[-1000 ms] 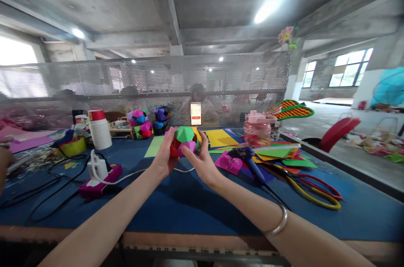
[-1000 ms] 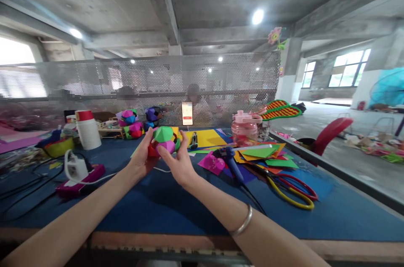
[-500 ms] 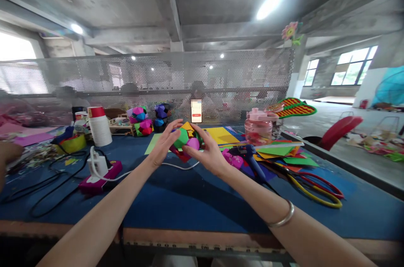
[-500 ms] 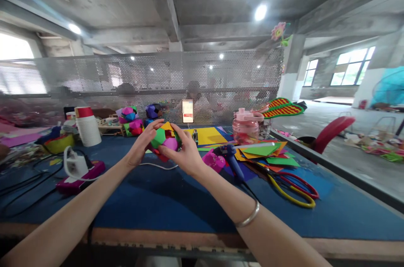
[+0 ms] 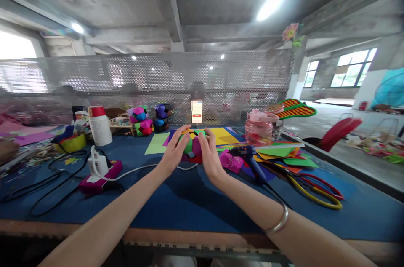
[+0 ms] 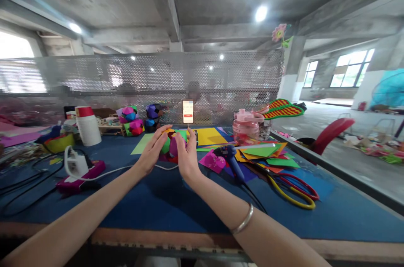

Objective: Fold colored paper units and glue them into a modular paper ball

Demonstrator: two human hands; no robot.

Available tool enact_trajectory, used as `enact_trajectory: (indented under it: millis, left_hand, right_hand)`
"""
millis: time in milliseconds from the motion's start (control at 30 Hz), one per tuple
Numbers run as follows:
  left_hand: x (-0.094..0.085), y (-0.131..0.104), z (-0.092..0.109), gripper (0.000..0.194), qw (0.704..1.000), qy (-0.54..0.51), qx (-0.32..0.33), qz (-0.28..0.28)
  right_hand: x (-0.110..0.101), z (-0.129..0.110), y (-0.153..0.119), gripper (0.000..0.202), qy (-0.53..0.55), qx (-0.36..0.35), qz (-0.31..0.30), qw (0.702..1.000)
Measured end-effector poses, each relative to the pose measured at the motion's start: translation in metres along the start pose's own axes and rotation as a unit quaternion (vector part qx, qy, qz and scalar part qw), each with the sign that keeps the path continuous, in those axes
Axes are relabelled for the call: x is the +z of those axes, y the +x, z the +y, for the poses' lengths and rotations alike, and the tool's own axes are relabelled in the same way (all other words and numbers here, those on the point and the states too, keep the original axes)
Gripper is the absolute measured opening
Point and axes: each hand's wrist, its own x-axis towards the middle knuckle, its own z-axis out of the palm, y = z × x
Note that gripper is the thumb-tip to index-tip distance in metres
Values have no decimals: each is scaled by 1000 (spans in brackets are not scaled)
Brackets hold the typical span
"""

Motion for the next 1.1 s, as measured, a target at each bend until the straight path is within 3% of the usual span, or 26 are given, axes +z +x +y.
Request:
enact_trajectory:
  millis: [133, 1100]
  left_hand:
    - [5, -5, -1, 38, 1000, 15, 14, 16]
    - [11, -10, -2, 31, 996, 74, 36, 20]
  right_hand:
    - [1, 0, -2, 55, 7, 37, 2, 999]
    - [0, 5, -4, 54, -29, 35, -10, 999]
